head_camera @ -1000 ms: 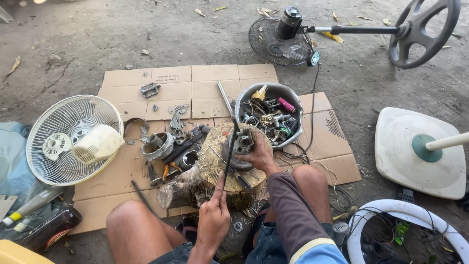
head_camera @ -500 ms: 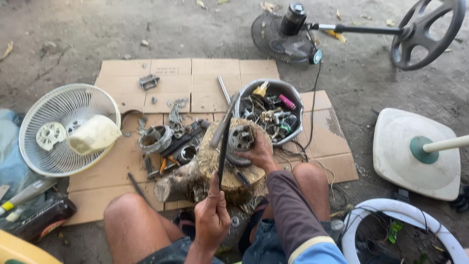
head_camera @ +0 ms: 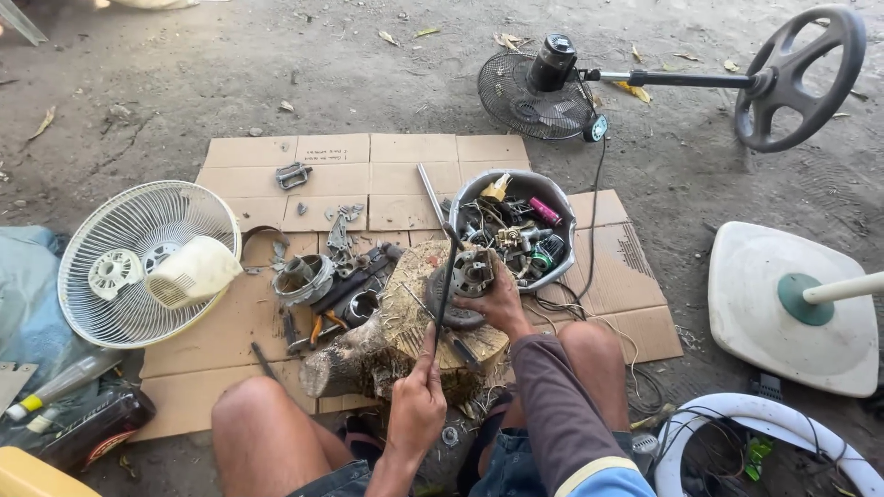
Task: Repairing a fan motor by disassembling and adjusting components using various hand tools
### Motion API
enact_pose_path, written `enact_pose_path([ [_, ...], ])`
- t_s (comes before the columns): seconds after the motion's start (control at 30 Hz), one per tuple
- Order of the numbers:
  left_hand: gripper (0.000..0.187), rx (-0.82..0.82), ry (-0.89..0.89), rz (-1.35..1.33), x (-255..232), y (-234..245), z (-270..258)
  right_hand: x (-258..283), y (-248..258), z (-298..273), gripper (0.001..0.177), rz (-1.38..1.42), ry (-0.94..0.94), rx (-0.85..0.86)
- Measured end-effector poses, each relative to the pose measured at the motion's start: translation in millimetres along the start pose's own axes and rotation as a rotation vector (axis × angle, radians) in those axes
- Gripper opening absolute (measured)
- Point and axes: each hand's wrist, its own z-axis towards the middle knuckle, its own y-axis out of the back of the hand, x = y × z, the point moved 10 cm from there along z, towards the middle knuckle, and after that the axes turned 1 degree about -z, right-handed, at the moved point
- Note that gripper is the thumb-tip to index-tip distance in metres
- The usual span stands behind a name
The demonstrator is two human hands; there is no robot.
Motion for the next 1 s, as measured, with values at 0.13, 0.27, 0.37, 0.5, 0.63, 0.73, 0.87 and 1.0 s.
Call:
enact_pose_path([
  [0.13, 0.058, 0.066, 0.091, 0.009, -8, 0, 3, -2, -3, 3, 0.130, 0.141, -0.014, 0.013],
  [0.27, 0.065, -0.163, -0.247, -0.019, -51, 33, -8, -3, -2, 5, 0.120, 0.101, -0.004, -0.014],
  [0.37, 0.063, -0.193, -0.337, -0.052, -33, 19, -13, -9, 0, -1, 0.115, 0.157, 0.020, -0.022],
  [0.5, 0.061, 0.057, 0.036, 0.046, -2, 3, 3, -13, -4, -1, 0.138, 0.237, -0.093, 0.021],
  [0.63, 0.064, 0.025, -0.028, 0.072, -16, 2, -4, -7, 1, -4, 0.123, 0.256, -0.023, 0.006],
  [0.73, 0.068, -0.068, -0.153, 0.032, -28, 9, 0, -3, 1, 2, 0.122, 0.085, 0.034, -0.010],
  [0.87, 0.061, 0.072, 0.035, 0.048, -5, -5, 5, -6, 3, -1, 0.122, 0.089, -0.003, -0.027],
  [1.0, 0.070, -0.225, -0.301, -0.033, -53, 36, -15, -6, -2, 2, 0.103, 0.230, 0.003, 0.016],
])
